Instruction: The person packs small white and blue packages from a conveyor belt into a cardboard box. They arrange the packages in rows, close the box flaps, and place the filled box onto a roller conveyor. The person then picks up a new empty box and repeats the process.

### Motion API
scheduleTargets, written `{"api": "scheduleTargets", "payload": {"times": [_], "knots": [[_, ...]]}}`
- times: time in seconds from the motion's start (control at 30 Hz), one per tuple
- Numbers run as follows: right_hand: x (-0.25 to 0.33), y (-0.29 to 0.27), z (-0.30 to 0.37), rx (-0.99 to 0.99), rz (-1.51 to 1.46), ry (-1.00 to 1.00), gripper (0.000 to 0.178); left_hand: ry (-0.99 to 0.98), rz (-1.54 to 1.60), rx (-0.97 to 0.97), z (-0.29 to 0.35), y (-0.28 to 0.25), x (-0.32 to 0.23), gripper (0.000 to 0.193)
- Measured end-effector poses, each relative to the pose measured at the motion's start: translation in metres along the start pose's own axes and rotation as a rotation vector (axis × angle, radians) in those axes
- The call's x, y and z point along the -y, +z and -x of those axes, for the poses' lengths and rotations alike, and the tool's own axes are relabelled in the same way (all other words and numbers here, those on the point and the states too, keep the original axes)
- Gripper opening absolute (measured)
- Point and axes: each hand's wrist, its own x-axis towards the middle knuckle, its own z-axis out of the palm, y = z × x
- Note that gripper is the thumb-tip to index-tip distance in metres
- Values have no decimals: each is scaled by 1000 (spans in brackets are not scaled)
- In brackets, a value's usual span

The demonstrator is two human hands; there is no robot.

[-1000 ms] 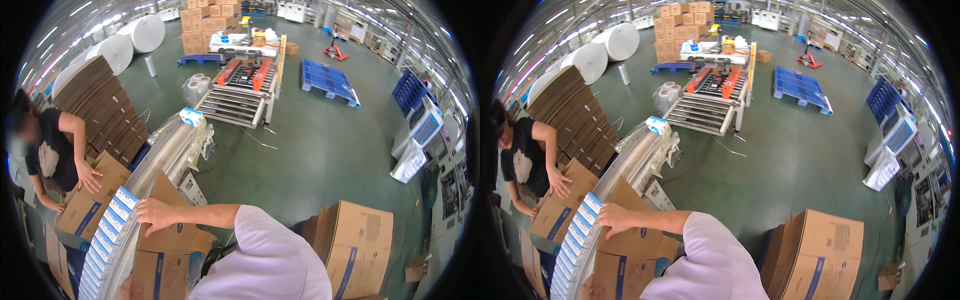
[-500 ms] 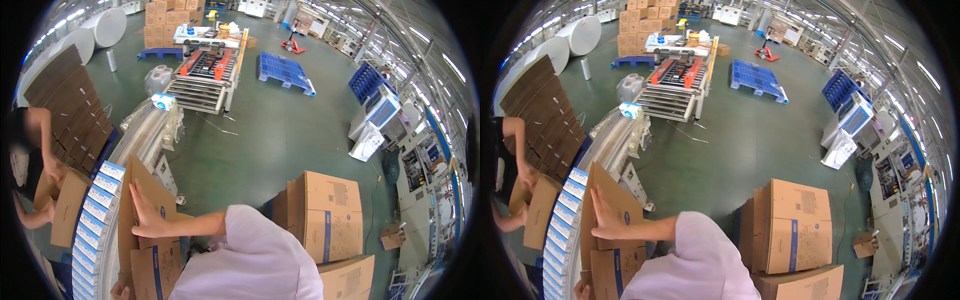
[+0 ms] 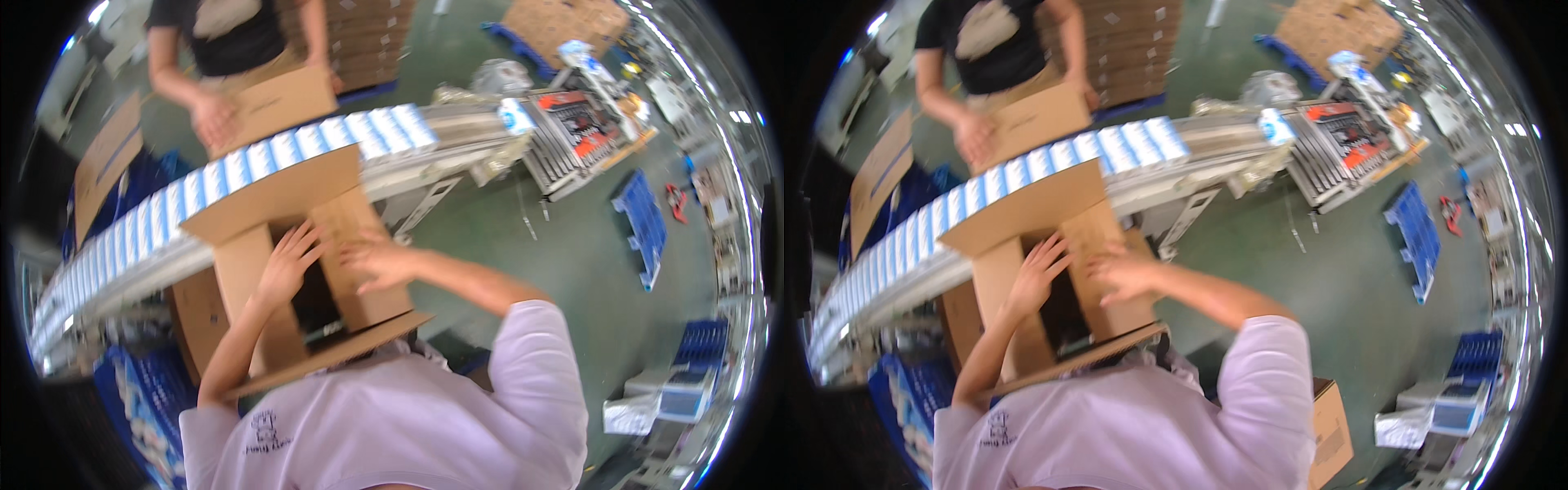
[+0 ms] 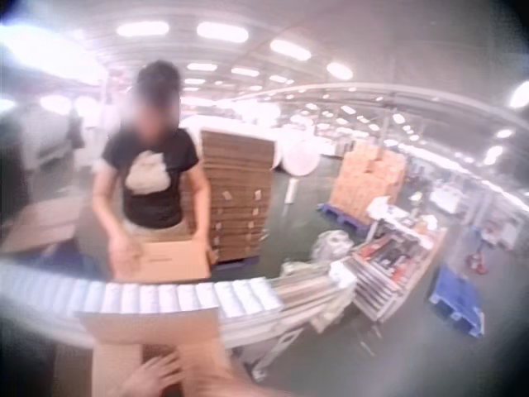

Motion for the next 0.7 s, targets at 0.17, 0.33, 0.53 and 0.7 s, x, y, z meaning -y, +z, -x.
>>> {"api": "scheduleTargets", "payload": {"times": [0.17, 0.33, 0.53, 0.7], "knots": [[130, -32, 71, -585, 86, -33, 37, -275, -203, 106, 32, 45, 37, 76], [45, -7, -4, -794, 305, 355, 46, 166, -738, -95, -26, -56, 66, 63], [25, 38, -30, -1419, 277, 307, 58, -111, -133, -52, 88, -36, -14, 63], [41, 128, -116, -725, -1435, 397, 66, -638, -17, -122, 205, -61, 56, 61]]}}
